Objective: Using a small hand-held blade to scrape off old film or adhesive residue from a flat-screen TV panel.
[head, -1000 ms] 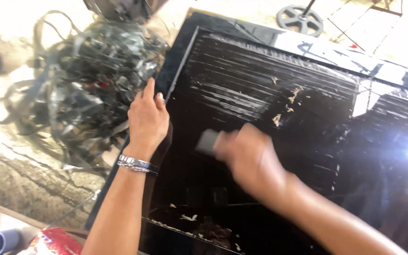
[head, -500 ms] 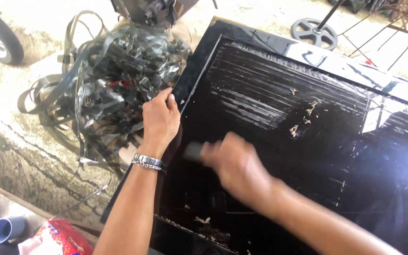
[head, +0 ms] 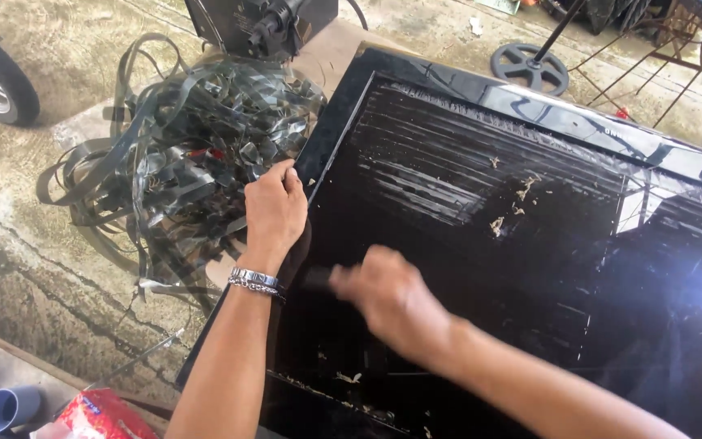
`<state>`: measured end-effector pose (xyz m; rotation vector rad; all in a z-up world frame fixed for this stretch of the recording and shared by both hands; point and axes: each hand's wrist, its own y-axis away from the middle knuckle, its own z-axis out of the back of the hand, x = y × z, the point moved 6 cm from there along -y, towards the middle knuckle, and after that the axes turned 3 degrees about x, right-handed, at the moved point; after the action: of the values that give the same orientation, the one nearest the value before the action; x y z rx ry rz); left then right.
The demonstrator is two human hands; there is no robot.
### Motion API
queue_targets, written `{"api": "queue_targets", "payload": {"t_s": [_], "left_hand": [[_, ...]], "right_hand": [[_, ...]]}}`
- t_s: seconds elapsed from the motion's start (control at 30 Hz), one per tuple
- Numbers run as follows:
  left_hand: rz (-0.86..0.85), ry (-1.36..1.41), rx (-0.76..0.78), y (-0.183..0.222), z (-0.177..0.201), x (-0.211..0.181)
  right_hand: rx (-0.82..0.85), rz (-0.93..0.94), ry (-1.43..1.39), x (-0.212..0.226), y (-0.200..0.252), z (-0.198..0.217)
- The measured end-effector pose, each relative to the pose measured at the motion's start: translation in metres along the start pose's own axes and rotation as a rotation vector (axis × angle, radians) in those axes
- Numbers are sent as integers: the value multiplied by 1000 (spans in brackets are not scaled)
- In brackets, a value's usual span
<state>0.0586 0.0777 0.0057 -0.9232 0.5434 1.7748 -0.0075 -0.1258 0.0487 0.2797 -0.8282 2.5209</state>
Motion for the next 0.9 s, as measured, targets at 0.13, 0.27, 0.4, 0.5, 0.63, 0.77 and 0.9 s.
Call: {"api": "queue_targets", "payload": {"t_s": [0.13,0.27,0.4,0.5,0.63,0.77,0.9], "left_hand": [[-50,-3,-25,-3,1,-1],[-66,-54,-13,3,0,-3],[-280,95,-11,48,23,-56],[-511,150,143,114,24,-88],[-677,96,533,197,-13,-83],[-609,48,549,215,-30,-74],[-722,-30,407,176,-21,-68]], "right_hand": [[-243,-115,12,-50,-10,14],[89,-133,-465,40,21,7],[102,-442,-411,9,50,28],[8,-550,-269,-5,80,43],[19,-448,-228,6,112,49],[42,-252,-222,28,121,61],[82,-312,-64,28,159,89]]}}
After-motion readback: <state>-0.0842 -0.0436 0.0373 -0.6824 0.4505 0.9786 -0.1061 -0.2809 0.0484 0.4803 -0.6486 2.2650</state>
